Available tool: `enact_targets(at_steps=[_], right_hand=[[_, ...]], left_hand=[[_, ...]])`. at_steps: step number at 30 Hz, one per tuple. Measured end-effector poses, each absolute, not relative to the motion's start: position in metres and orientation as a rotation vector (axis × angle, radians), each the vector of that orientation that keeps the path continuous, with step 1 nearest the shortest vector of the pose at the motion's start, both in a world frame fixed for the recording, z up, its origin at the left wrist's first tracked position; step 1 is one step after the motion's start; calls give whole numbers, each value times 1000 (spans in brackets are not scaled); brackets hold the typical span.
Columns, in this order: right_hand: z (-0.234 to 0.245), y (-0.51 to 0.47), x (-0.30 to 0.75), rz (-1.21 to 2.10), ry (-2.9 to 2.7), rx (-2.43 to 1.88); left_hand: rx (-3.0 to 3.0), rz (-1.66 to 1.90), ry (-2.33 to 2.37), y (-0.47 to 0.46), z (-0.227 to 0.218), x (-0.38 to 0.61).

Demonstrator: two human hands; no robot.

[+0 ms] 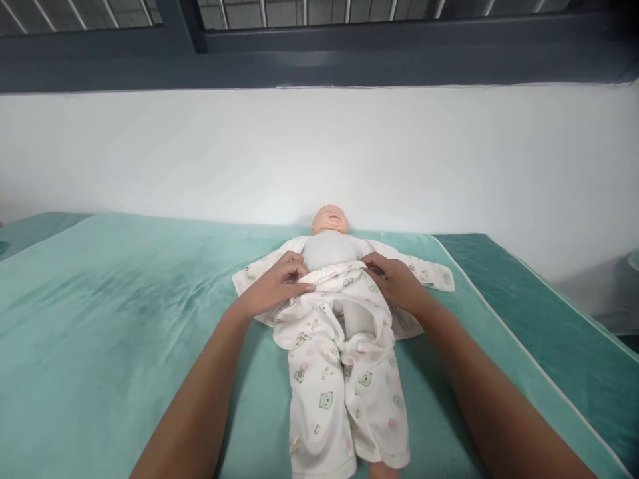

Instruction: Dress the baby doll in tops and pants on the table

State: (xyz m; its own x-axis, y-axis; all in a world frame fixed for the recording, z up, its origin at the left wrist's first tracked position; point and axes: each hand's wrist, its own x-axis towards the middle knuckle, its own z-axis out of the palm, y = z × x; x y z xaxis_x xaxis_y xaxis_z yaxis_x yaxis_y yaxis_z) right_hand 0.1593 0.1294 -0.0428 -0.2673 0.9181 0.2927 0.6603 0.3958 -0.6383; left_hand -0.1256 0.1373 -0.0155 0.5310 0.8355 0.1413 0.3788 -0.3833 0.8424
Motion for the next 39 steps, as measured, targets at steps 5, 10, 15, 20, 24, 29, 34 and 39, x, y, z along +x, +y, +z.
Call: enact_targets(at_steps=[5,10,15,20,24,29,34,39], right_hand=[[-39,136,154,356,-2061,-1420],[-44,150,147,453,-1844,-1513],[-59,168,141,707,-1486,-1532],[-73,160,141,794,-1369,-1490],[-72,145,145,660,-1451,-1556],[-65,135,155,755,-1643,-1590],[-59,127,159,1159,-1537,-1401],[-59,129,151,1246,-1360,-1408]], left_hand=[[1972,867,1070,143,-18,-121],[1801,1046,1276,163,-30,-108],[1605,1129,1333,179,-46,-101],[1726,1015,1285,176,-42,-106],[1796,766,1334,165,-35,-114],[1662,690,1398,149,-39,-118],[1396,734,1282,144,-45,-111],[1102,845,1073,146,-50,-103]])
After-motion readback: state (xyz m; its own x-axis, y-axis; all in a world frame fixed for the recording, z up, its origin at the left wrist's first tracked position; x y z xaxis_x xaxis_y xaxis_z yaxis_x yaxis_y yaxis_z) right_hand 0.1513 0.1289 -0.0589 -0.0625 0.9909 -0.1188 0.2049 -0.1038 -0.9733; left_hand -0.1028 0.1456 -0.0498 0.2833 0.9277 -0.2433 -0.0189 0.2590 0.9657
